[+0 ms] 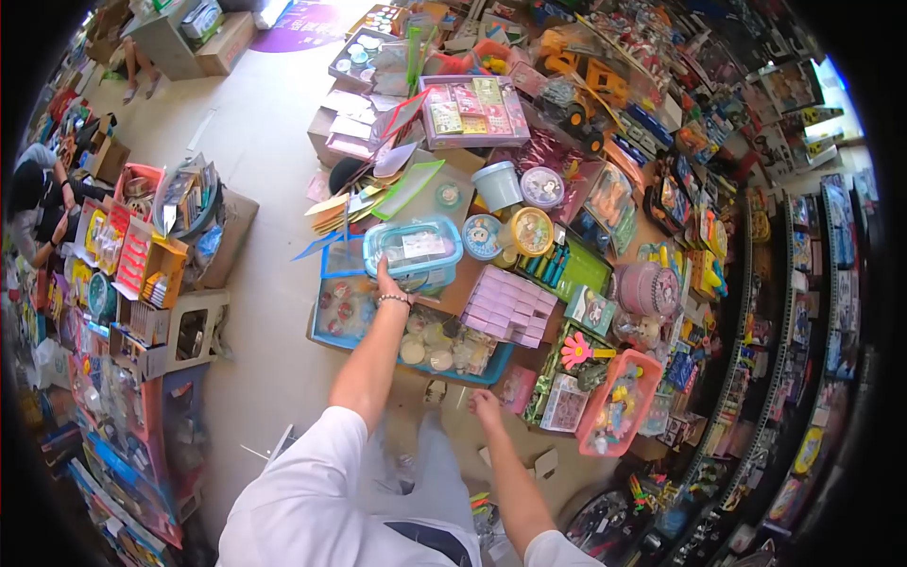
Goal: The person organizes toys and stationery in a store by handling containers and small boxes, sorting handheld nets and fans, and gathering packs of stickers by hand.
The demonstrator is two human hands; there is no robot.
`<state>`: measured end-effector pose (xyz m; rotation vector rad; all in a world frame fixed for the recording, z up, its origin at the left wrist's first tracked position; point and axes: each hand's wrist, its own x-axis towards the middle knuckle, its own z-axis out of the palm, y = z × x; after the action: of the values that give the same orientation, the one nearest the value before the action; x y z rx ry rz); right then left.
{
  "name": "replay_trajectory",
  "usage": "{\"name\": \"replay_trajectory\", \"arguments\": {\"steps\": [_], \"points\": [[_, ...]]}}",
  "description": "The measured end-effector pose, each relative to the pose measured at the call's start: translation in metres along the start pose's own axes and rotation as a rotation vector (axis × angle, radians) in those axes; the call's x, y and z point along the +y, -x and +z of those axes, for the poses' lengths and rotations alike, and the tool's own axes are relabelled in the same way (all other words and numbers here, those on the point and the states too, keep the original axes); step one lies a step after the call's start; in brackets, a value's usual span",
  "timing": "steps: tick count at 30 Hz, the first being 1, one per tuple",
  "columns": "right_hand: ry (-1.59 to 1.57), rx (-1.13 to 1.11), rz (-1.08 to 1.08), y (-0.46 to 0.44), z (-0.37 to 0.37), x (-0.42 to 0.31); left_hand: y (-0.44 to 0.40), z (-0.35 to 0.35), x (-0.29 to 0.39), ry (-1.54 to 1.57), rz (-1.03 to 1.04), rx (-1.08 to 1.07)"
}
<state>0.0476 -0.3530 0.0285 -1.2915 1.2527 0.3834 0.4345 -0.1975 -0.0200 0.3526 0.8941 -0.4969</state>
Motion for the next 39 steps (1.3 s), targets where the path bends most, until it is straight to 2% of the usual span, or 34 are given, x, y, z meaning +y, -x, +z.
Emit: {"name": "replay_trajectory", "arguments": {"steps": [1,4,6,8,9,10,13,16,17,19,22,26,29,31,32,35,37,39], "points": [[-0.028,-0.024,0.04,0.008,0.007,0.008,0.004,-0.001,-0.002,0.01,0.027,-0.049],[-0.004,-0.126,0.031,0.049,0.02,0.029,0.034,-0.009,-0.01,0.048,0.036,0.046],[-0.028,-0.099,0.043,0.071,0.022,0.049,0.044,-0.033,-0.016,0.055,-0.022,0.111],[-0.101,-0.061,0.07,0.092,0.024,0.05,0.079,-0.057,-0.024,0.025,-0.034,-0.123],[-0.155,-0.039,0.091,0.11,0.023,0.037,0.101,-0.065,-0.023,-0.084,0.011,-0.317],[-0.209,-0.018,0.114,0.127,0.023,0.017,0.14,-0.057,-0.019,-0.175,-0.006,-0.315],[-0.677,-0.007,-0.029,0.141,0.018,-0.024,0.186,-0.083,-0.012,-0.332,-0.13,-0.366],[-1.081,-0.126,-0.136,0.122,0.009,-0.044,0.205,-0.109,-0.016,-0.579,-0.259,-0.305],[-0.983,-0.156,-0.114,0.113,0.005,-0.035,0.207,-0.114,-0.022,-0.621,-0.235,-0.307],[-0.788,-0.224,-0.076,0.081,-0.002,-0.016,0.22,-0.097,-0.029,-0.707,-0.18,-0.318],[-0.935,-0.337,0.046,0.06,-0.011,0.001,0.22,-0.081,-0.035,-0.781,-0.197,-0.319],[-0.993,-0.198,-0.019,0.041,-0.01,-0.005,0.183,-0.061,-0.054,-0.976,-0.172,-0.385],[-1.089,-0.102,-0.125,0.024,-0.023,0.001,0.165,-0.009,-0.069,-1.163,-0.198,-0.531],[-1.132,-0.051,-0.209,0.025,-0.038,-0.005,0.134,0.025,-0.087,-1.298,-0.044,-0.5],[-1.118,0.036,-0.22,0.027,-0.044,-0.012,0.115,0.045,-0.097,-1.484,0.176,-0.513],[-1.21,0.034,-0.268,0.037,-0.066,-0.031,0.078,0.122,-0.132,-1.901,0.833,-0.588],[-1.202,0.017,-0.279,0.039,-0.082,-0.036,0.069,0.186,-0.157,-2.124,1.169,-0.629],[-1.184,0.037,-0.275,0.049,-0.096,-0.043,0.047,0.22,-0.188,-2.299,1.189,-0.568]]}}
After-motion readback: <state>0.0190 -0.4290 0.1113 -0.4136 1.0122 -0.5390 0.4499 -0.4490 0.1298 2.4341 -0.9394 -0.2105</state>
